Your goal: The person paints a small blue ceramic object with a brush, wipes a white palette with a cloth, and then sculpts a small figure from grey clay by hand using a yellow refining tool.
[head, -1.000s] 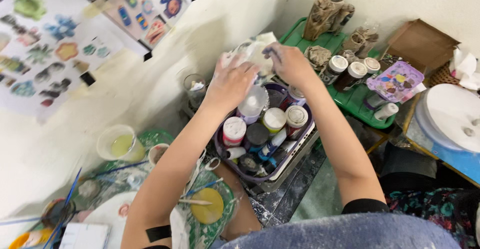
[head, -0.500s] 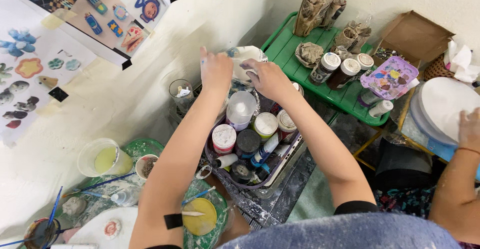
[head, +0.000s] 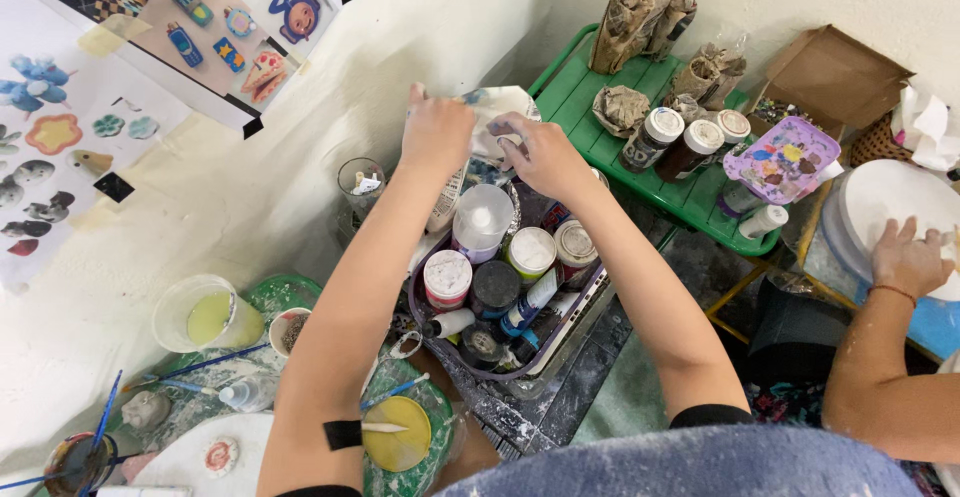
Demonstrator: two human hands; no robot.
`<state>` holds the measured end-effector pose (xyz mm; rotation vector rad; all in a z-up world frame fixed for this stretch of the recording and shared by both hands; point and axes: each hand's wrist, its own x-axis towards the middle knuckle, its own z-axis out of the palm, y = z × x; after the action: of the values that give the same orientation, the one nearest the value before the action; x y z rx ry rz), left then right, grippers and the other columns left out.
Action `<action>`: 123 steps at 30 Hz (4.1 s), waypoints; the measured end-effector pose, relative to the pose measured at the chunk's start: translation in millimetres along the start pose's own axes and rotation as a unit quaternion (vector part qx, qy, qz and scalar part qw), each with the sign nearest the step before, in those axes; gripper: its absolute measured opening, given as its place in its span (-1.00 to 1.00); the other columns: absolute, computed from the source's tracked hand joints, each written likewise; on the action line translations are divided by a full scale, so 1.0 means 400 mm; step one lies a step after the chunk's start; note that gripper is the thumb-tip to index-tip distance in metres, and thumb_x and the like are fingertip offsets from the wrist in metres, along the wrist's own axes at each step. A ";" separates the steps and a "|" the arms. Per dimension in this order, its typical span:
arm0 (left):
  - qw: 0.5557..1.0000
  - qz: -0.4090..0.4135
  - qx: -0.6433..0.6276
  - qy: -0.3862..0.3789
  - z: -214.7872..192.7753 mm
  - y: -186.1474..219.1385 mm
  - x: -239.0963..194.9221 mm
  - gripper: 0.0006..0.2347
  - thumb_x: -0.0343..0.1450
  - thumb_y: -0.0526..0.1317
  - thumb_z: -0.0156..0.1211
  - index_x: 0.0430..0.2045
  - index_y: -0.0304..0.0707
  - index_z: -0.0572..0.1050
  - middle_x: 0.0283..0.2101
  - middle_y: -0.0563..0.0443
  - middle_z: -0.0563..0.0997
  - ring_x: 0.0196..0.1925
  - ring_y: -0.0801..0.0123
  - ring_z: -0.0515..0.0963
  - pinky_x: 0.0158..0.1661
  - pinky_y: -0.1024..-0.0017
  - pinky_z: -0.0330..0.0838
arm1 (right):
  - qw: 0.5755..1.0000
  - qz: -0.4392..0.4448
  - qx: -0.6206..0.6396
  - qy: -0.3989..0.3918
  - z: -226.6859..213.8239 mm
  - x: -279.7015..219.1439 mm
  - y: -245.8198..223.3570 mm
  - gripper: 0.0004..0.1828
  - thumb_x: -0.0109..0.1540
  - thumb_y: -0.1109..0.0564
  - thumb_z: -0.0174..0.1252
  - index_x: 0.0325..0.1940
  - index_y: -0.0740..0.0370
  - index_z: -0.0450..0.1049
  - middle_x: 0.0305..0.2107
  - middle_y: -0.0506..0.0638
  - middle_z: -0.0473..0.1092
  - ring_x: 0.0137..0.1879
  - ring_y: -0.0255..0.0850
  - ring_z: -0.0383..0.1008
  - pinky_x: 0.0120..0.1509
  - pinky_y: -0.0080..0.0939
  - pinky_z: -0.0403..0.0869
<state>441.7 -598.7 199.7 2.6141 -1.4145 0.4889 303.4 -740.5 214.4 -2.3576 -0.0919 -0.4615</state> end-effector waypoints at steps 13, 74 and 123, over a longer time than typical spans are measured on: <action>0.802 -0.174 -0.567 0.071 -0.038 -0.069 -0.029 -0.80 0.41 -0.18 0.21 -0.20 -0.30 0.54 -0.31 0.08 0.62 -0.29 0.52 0.55 -0.21 0.52 0.46 | 0.939 0.101 0.291 0.154 -0.008 -0.019 -0.003 -0.80 0.47 0.16 -0.16 0.16 0.27 0.16 -0.04 0.13 0.46 -0.25 -0.20 0.62 -0.32 -0.24 0.63; 0.984 0.100 0.022 0.148 -0.068 0.043 -0.006 -0.89 0.28 -0.22 0.21 -0.45 -0.21 0.58 -0.38 -0.03 0.62 -0.44 0.18 0.64 -0.30 0.13 0.51 | 0.974 0.104 0.195 0.049 0.069 -0.053 0.085 -0.70 0.42 0.12 -0.13 0.20 0.28 0.11 0.07 0.13 0.44 -0.10 -0.20 0.64 -0.20 -0.26 0.62; 0.944 -0.121 -0.262 0.164 -0.616 0.119 -1.065 -0.64 0.39 -0.24 0.32 0.07 -0.31 0.49 0.08 -0.19 0.61 0.05 0.02 0.61 0.00 0.20 0.50 | 0.953 -0.205 0.223 -0.026 0.432 -0.437 -0.665 -0.75 0.20 0.19 0.19 -0.04 0.28 0.47 -0.25 0.21 0.47 -0.10 0.19 0.52 -0.05 -0.05 0.48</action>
<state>131.3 -223.1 283.9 2.1165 -0.9412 0.4181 140.6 -416.9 207.7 -1.8992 -0.6512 -0.5131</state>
